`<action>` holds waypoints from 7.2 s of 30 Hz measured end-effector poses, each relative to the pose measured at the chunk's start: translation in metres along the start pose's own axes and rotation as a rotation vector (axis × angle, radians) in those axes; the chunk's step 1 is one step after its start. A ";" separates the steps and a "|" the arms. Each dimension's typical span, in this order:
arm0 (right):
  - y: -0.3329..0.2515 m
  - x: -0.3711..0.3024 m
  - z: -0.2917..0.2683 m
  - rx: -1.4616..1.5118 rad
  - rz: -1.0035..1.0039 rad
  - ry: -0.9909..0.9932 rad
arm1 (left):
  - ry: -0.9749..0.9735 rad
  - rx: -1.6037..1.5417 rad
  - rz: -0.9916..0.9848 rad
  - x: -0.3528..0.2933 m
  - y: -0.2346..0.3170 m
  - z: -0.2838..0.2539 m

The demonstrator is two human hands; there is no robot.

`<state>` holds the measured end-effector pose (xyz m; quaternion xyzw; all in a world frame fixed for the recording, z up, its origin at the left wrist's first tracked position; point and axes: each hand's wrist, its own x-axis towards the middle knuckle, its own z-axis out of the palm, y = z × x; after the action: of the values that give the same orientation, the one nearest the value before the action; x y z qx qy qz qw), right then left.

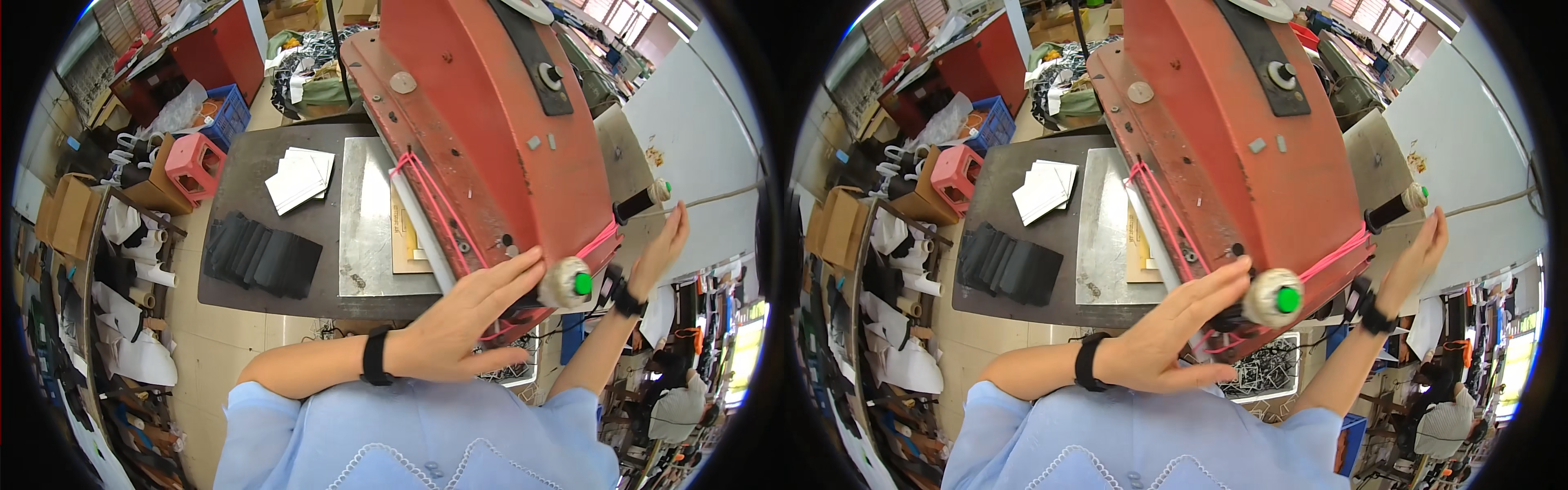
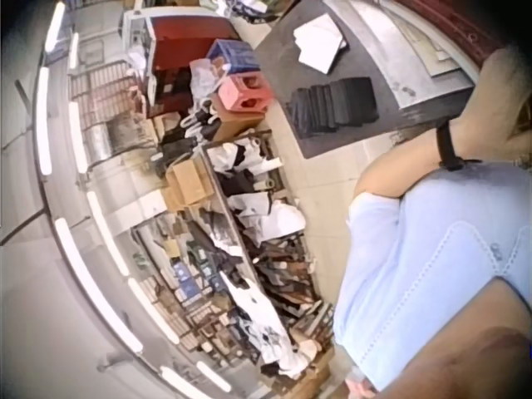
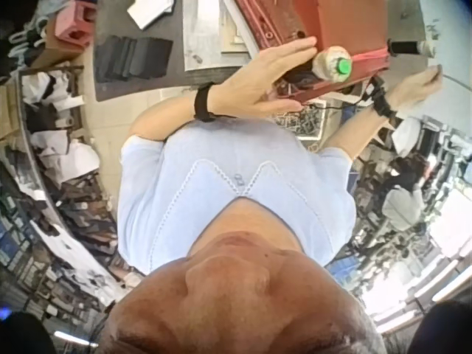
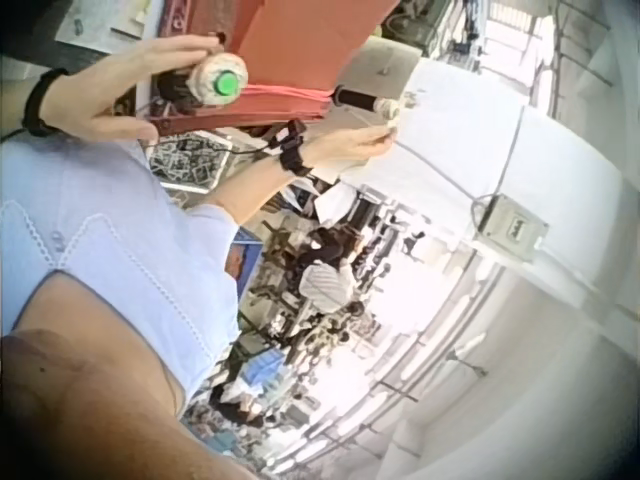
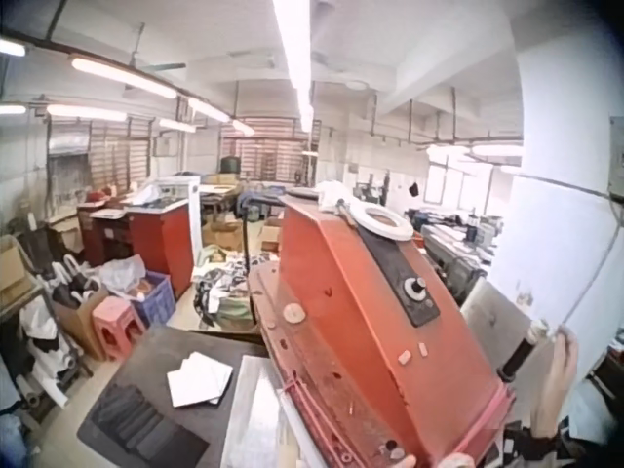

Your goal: The user is placing leather components into a jig and operating a large industrial press machine to secure or emboss them.

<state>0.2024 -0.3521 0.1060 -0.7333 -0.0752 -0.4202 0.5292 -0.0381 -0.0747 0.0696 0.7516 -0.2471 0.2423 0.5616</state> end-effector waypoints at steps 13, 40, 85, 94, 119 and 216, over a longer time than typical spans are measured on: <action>-0.041 -0.086 0.003 0.448 0.258 -0.284 | 0.090 0.665 -0.374 -0.059 -0.113 -0.053; -0.016 -0.234 0.105 0.050 -0.504 -1.018 | 0.203 -0.077 -0.561 -0.039 -0.101 -0.021; -0.099 -0.237 0.049 0.630 0.899 -1.105 | 0.233 -0.577 -0.949 -0.081 -0.032 -0.065; -0.103 -0.246 0.056 0.619 0.925 -1.093 | 0.317 -0.558 -0.927 -0.091 -0.039 -0.073; -0.091 -0.257 0.065 0.767 1.013 -0.946 | 0.514 -0.601 -0.862 -0.093 -0.062 -0.085; -0.011 -0.203 0.125 0.281 0.556 -1.187 | -0.001 0.686 -0.459 -0.041 -0.115 -0.078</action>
<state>0.1346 -0.1749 -0.0380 -0.7563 -0.2158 0.2202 0.5770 -0.0022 0.0328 -0.0205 0.9308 0.0218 0.1788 0.3180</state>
